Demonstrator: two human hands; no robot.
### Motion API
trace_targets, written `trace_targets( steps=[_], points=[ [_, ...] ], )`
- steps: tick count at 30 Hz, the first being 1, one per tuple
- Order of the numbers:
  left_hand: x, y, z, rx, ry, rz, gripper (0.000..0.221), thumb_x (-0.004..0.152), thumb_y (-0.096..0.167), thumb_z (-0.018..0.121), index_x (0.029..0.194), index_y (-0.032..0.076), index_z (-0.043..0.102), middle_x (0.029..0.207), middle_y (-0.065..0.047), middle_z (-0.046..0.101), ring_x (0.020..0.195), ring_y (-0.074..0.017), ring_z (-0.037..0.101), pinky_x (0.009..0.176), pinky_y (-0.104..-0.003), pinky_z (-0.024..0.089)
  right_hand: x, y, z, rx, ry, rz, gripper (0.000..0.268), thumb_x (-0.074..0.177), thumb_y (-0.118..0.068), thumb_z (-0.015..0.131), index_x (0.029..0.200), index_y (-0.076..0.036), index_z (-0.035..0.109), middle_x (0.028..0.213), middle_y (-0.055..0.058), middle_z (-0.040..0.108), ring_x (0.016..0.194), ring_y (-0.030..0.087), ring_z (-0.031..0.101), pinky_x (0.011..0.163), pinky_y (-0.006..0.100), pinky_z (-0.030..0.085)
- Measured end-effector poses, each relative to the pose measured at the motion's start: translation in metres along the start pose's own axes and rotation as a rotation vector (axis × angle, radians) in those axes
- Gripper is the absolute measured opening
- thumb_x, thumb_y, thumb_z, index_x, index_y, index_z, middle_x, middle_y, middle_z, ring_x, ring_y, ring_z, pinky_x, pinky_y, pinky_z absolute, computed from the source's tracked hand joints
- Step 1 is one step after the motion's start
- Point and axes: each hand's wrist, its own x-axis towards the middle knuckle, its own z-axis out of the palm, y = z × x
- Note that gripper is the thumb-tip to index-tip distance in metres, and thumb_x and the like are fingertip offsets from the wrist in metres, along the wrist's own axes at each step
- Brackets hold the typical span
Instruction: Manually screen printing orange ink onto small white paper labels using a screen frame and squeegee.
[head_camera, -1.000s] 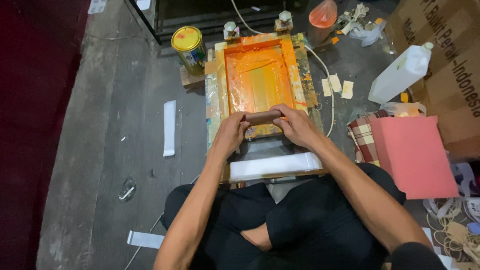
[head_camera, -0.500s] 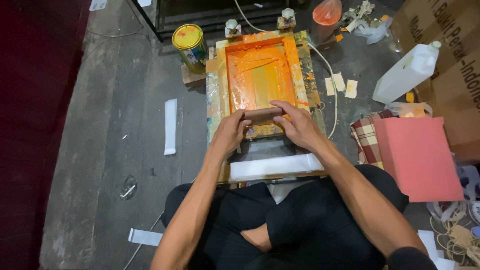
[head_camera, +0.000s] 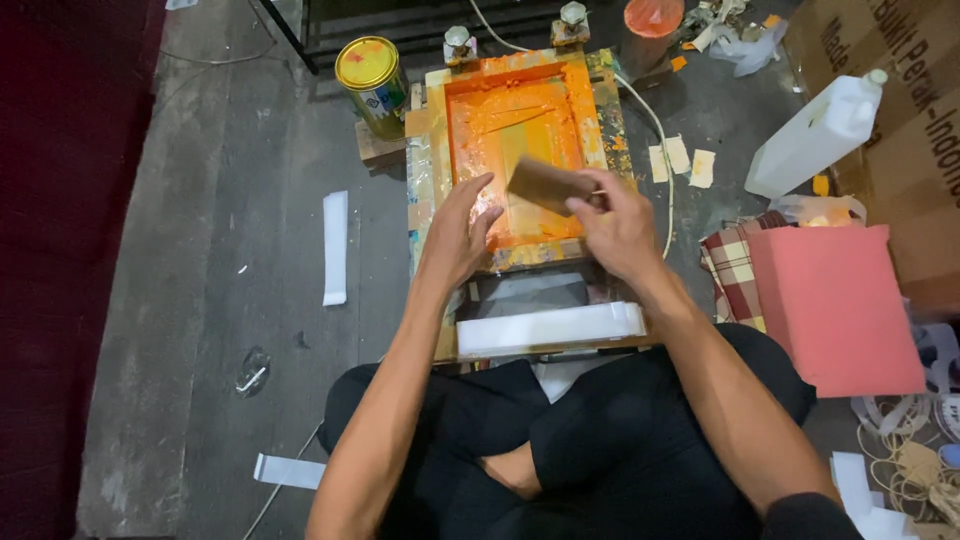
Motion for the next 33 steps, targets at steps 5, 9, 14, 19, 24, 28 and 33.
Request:
trace_targets(
  steps=[5,9,14,19,24,28,33],
  points=[
    [-0.018,-0.031,0.015,0.082,0.123,-0.014,0.042,0.104,0.023,0.063,0.139,0.001,0.059,0.139,-0.025,0.055,0.132,-0.0475,0.053,0.113,-0.056,0.042,-0.005,0.033,-0.009,0.076,0.134,0.337,0.032,0.090,-0.015,0.076,0.117,-0.002,0.063,0.082,0.014,0.066,0.071,0.023,0.066,0.067,0.038,0.052],
    [-0.032,-0.046,0.032,0.137,0.209,-0.014,0.044,0.104,0.020,0.063,0.142,-0.001,0.056,0.144,-0.031,0.046,0.137,-0.0531,0.043,0.116,-0.062,0.034,-0.008,0.031,0.001,0.076,0.191,0.455,0.027,0.087,-0.022,0.074,0.108,-0.006,0.065,0.073,0.008,0.067,0.063,0.020,0.062,0.057,0.035,0.048],
    [-0.037,-0.081,0.054,0.274,0.219,-0.007,0.050,0.103,0.032,0.063,0.146,0.008,0.052,0.150,-0.023,0.041,0.143,-0.0451,0.040,0.115,-0.056,0.038,-0.013,0.036,0.006,0.111,0.259,0.602,0.024,0.082,-0.025,0.075,0.097,-0.009,0.066,0.066,0.001,0.066,0.056,0.012,0.058,0.051,0.028,0.042],
    [-0.040,-0.090,0.059,0.298,0.227,-0.009,0.051,0.104,0.036,0.060,0.146,0.007,0.053,0.150,-0.024,0.040,0.144,-0.0454,0.037,0.117,-0.055,0.035,-0.018,0.033,0.003,0.163,0.283,0.693,0.028,0.080,-0.027,0.076,0.099,-0.010,0.064,0.067,-0.001,0.064,0.055,0.010,0.056,0.049,0.026,0.040],
    [-0.041,-0.096,0.063,0.323,0.240,-0.018,0.051,0.105,0.041,0.058,0.146,0.012,0.053,0.151,-0.020,0.040,0.146,-0.0444,0.034,0.118,-0.054,0.034,-0.022,0.019,0.008,0.228,0.317,0.691,0.032,0.086,-0.030,0.074,0.106,-0.007,0.063,0.072,-0.001,0.065,0.061,0.010,0.058,0.054,0.024,0.041],
    [-0.042,-0.097,0.064,0.323,0.237,-0.031,0.052,0.104,0.042,0.058,0.146,0.012,0.053,0.152,-0.020,0.040,0.147,-0.0448,0.033,0.118,-0.056,0.034,-0.027,0.033,0.020,0.089,0.305,0.630,0.030,0.086,-0.033,0.077,0.100,-0.010,0.064,0.071,0.001,0.070,0.060,0.013,0.061,0.056,0.028,0.044],
    [-0.041,-0.096,0.064,0.307,0.248,-0.019,0.051,0.104,0.039,0.059,0.146,0.012,0.053,0.152,-0.020,0.040,0.147,-0.0455,0.034,0.118,-0.056,0.034,-0.034,0.061,0.022,-0.067,0.331,0.493,0.031,0.083,-0.030,0.080,0.092,-0.005,0.066,0.072,0.011,0.068,0.066,0.023,0.063,0.062,0.036,0.044]
  ],
)
